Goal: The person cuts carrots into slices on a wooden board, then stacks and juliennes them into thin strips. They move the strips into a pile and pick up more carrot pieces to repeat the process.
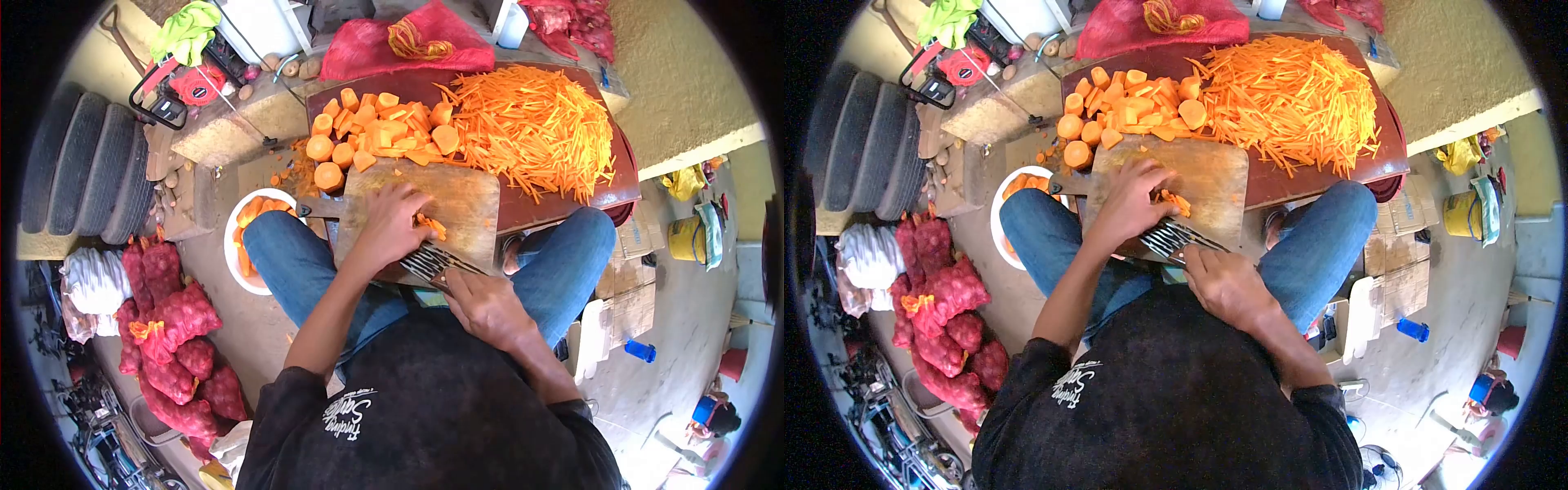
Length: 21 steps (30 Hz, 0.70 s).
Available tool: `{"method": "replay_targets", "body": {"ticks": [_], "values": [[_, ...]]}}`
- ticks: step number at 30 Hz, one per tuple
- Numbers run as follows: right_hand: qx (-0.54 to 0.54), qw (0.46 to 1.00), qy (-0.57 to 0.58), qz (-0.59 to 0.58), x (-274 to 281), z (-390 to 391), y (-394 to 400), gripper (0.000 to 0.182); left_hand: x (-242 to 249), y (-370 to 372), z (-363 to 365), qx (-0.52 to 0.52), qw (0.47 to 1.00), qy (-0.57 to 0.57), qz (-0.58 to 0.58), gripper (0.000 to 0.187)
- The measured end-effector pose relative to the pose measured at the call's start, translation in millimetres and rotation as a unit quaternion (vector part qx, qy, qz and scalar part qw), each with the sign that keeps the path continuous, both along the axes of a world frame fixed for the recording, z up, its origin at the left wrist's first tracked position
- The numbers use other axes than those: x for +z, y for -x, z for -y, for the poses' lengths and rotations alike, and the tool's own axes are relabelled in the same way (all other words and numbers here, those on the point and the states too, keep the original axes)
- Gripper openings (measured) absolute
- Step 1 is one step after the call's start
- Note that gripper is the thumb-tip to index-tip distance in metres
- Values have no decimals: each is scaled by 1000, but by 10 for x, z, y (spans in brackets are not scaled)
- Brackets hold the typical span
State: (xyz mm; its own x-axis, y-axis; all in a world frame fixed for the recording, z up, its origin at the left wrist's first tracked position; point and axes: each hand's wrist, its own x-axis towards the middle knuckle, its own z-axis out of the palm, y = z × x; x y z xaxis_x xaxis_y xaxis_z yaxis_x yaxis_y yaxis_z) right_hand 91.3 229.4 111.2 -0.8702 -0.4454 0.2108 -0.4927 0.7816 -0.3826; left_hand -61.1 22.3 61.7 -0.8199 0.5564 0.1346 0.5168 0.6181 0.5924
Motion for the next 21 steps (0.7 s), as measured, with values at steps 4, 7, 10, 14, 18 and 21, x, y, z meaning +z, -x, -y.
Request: {"method": "replay_targets", "body": {"ticks": [4, 7, 10, 14, 18, 21], "values": [[-2, 1000, 1, -8, 8, -8, -51, 25, -155, 88, -9, 7, 998, -20, -52, 53], [-5, 1000, 20, 12, 21, -46, -82, 28, -252, 111, 64, 35, 991, -130, -20, 45], [-26, 992, 94, 75, -12, -28, -115, 30, -212, 145, 211, 91, 974, -199, 56, 32], [-48, 959, 211, 183, -99, -54, 31, 26, -409, 219, 353, 140, 958, -239, 73, 28], [-145, 943, 237, 186, -203, -384, 275, 23, -340, 190, 329, 135, 964, -219, 66, 28], [-244, 927, 240, 150, -173, -716, 591, 25, -368, 162, 294, 104, 979, -174, -16, 28]]}}
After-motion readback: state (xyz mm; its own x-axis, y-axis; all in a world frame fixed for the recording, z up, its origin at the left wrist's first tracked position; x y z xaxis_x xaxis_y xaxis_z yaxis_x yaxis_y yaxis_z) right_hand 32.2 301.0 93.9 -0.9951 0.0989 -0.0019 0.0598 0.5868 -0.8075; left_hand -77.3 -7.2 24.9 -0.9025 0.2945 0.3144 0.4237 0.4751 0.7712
